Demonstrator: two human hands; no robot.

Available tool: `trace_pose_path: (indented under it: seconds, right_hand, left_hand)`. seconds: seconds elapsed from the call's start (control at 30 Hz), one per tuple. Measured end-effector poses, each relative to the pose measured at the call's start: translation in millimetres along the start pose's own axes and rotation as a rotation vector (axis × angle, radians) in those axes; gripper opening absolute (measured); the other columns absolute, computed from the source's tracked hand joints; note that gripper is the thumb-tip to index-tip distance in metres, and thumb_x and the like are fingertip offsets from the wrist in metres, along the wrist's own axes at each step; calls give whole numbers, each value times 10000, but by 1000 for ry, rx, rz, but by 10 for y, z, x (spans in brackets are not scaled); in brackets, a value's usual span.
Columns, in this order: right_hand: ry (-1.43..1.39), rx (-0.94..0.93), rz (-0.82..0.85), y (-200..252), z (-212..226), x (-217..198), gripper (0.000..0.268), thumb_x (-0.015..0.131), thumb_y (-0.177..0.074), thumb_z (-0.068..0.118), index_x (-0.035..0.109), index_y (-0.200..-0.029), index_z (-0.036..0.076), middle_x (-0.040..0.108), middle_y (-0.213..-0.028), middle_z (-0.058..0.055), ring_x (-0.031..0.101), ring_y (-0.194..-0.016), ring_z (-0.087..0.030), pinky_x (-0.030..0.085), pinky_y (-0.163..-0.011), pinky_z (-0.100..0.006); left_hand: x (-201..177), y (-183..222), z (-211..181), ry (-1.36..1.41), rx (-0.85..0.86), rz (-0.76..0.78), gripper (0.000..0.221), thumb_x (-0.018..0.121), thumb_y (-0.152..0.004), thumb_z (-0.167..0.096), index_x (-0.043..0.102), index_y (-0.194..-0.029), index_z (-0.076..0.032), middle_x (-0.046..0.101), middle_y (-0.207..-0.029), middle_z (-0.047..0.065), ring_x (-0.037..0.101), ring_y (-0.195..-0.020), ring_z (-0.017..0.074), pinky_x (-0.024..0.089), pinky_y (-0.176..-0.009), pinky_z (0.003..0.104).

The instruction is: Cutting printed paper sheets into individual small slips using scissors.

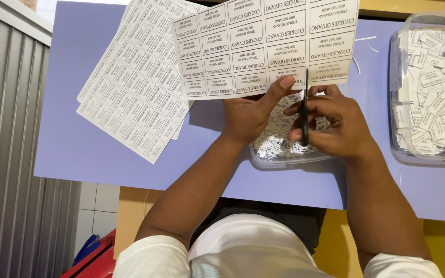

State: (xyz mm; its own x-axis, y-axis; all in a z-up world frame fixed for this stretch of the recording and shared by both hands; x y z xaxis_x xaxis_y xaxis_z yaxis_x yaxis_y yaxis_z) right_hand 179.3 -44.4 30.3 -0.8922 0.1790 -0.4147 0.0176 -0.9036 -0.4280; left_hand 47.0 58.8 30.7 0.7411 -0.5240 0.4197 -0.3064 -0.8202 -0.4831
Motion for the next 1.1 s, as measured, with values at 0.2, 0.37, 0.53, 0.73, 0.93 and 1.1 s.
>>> trace_pose_path:
  seconds: [0.2, 0.37, 0.53, 0.73, 0.93, 1.1]
  right_hand:
    - [-161, 29, 12, -39, 12, -20, 273, 916, -754, 202, 734, -813, 7, 687, -607, -61, 597, -513, -175, 500, -665, -321]
    - [-192, 21, -1, -105, 103, -41, 273, 913, -734, 135, 727, -815, -46, 657, -582, -107, 586, -479, -196, 489, -567, -328]
    - [-194, 10, -12, -108, 113, -46, 249, 901, -744, 84, 714, -800, -70, 639, -559, -117, 574, -474, -195, 481, -512, -298]
    - [-194, 93, -51, -64, 44, -84, 288, 922, -735, 143, 707, -795, -38, 629, -571, -83, 558, -522, -154, 513, -547, -277]
    - [-172, 118, -46, -52, -2, -94, 254, 912, -751, 134, 710, -775, -18, 625, -559, -77, 561, -515, -148, 521, -545, -279]
    - [-157, 135, -80, 10, -51, -163, 274, 935, -728, 141, 707, -754, -9, 633, -560, -81, 556, -521, -134, 513, -535, -272]
  left_hand:
    - [100, -29, -104, -87, 60, 60, 201, 788, -945, -112, 715, -1083, 16, 769, -959, 161, 701, -891, 131, 657, -734, 364]
    - [150, -39, -93, -91, 10, 129, 183, 763, -965, -134, 714, -1064, 12, 766, -961, 169, 698, -900, 144, 664, -760, 396]
    - [115, -21, -91, -197, 34, 134, 242, 775, -958, -152, 718, -1088, 44, 772, -967, 197, 694, -897, 106, 627, -785, 335]
    - [194, 17, -65, -196, 2, 195, 231, 754, -959, -129, 708, -1083, 60, 762, -962, 224, 721, -894, 151, 634, -826, 370]
    - [164, 35, -63, -238, 12, 175, 287, 773, -958, -147, 702, -1152, 52, 775, -1005, 199, 748, -882, 132, 627, -848, 344]
    - [256, 3, -129, -257, -19, 257, 300, 749, -978, -164, 684, -1180, 48, 774, -1023, 189, 759, -902, 145, 626, -863, 355]
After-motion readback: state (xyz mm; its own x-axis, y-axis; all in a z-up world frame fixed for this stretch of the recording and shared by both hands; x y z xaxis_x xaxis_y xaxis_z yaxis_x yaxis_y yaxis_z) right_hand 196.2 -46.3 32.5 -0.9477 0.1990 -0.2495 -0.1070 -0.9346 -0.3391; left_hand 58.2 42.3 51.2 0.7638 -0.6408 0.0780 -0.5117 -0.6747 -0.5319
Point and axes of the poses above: each hand's wrist, its own y-axis away from the middle knuckle, its own x-axis out of the palm, z = x × y, the point moved 8 cm from there along -y, towards the middle knuckle
